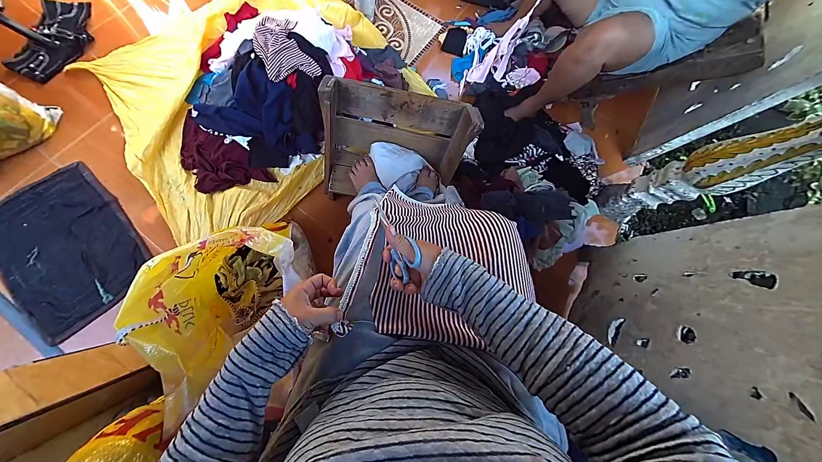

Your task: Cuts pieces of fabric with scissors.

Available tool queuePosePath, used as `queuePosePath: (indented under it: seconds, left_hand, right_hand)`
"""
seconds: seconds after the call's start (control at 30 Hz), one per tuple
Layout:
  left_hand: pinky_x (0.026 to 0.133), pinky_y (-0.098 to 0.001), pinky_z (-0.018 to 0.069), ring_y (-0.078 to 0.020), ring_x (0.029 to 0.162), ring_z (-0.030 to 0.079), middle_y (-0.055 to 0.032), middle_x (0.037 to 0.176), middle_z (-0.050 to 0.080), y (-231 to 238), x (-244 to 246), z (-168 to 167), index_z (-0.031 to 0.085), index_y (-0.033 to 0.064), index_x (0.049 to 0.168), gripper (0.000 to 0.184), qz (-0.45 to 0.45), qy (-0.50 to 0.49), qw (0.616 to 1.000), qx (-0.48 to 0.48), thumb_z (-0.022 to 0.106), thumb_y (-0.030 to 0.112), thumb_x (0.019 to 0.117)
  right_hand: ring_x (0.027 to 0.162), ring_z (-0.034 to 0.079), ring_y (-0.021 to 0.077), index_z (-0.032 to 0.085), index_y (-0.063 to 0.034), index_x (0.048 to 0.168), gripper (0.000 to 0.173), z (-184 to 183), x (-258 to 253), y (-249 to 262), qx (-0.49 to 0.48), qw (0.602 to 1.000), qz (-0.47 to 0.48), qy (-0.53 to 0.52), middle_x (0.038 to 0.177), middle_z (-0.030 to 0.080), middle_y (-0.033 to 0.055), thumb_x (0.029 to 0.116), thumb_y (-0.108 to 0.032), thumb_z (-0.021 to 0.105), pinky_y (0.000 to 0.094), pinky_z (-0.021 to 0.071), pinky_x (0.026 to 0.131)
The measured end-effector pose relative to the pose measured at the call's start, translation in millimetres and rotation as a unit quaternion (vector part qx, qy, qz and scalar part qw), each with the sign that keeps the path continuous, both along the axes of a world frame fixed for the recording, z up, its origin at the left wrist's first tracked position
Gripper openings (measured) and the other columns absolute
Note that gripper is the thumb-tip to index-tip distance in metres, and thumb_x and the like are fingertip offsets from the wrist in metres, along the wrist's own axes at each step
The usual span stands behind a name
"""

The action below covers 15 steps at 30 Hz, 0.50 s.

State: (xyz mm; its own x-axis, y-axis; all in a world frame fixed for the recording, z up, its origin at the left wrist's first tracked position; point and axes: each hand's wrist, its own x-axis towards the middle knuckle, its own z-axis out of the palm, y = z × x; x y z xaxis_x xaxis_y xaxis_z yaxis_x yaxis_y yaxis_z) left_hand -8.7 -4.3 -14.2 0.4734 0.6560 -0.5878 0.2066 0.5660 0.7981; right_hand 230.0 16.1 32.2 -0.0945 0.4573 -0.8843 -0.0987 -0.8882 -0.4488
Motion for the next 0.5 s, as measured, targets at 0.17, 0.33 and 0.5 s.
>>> queuePosePath:
  seconds: [0.17,0.33,0.5]
  left_hand:
    - [0.067,-0.0273,0.0527,-0.0104,0.075,0.061,-0.0108,0.112,0.060,6,1,0,0.057,0.0002,0.119,0.042,-0.112,0.133,0.982,0.071,0.071,-0.007,0.0799]
    - [0.086,-0.0409,0.0579,-0.0254,0.096,0.070,-0.0223,0.139,0.055,15,18,11,0.047,-0.0013,0.142,0.061,-0.168,0.195,0.961,0.104,0.077,0.010,0.0900]
    - [0.095,-0.0441,0.0526,-0.0273,0.105,0.066,-0.0198,0.126,0.064,30,37,-2,0.055,-0.0013,0.136,0.052,-0.143,0.223,0.949,0.172,0.072,0.028,0.0960]
  right_hand:
    - [0.064,0.068,0.0148,0.050,-0.0059,0.114,0.051,-12,18,-31,0.075,0.981,0.136,0.114,0.072,0.060,0.0009,0.1106,-0.050,0.025,0.0294,0.0597,0.063]
    - [0.069,0.061,0.0161,0.060,0.0031,0.118,0.051,11,74,-97,0.228,0.887,0.392,-0.089,0.083,0.063,0.0084,0.0859,-0.031,0.079,0.0357,0.0534,0.067]
    - [0.111,0.061,0.0509,0.064,0.0046,0.124,0.060,-4,135,-172,0.257,0.781,0.372,-0.431,0.114,0.066,0.0304,0.0684,-0.004,0.087,0.0642,0.0494,0.094]
